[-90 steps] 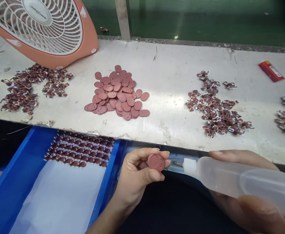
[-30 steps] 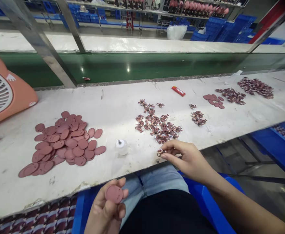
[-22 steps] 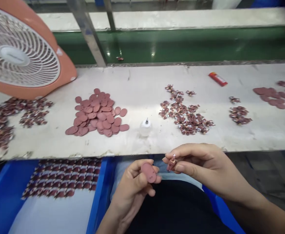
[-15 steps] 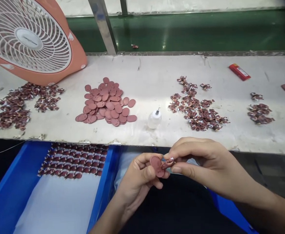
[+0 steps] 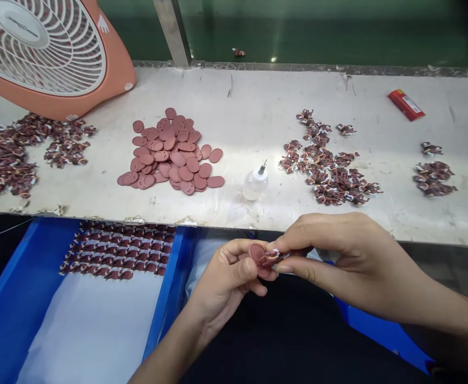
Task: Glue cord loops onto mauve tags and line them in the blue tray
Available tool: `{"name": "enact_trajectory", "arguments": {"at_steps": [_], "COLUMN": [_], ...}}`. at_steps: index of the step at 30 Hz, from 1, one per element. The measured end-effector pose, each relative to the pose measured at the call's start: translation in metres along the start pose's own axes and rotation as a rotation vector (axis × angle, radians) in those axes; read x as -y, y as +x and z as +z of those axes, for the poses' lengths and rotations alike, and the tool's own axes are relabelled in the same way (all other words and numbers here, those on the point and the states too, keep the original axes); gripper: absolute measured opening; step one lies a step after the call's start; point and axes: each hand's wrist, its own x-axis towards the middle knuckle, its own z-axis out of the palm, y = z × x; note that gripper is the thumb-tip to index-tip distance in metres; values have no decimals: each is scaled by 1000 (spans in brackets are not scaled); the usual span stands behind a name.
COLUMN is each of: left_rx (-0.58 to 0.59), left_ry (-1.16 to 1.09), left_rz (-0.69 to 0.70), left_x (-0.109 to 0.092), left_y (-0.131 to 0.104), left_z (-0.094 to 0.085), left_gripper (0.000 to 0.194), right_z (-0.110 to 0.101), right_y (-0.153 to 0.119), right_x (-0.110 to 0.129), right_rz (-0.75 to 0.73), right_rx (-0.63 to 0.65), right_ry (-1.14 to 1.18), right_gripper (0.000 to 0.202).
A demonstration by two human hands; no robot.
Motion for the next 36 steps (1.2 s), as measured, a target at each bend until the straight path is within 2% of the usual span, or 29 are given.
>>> {"name": "enact_trajectory", "arguments": {"at_steps": [14, 26, 36], "left_rx": [-29, -72, -63], "left_ry": [-33, -43, -77], "left_rz": [-9, -17, 41], "left_x": [0, 3, 2], "left_y": [2, 2, -4], "left_z": [-2, -2, 4], "left_gripper": [38, 40, 34], "right_z": [-1, -4, -5], "right_y": [10, 13, 7], "right_x": [-1, 4, 10], "right_rz": [17, -124, -202], "right_rx": [78, 163, 168], "right_ry": [13, -146, -226], "right_gripper": [5, 15, 11]}}
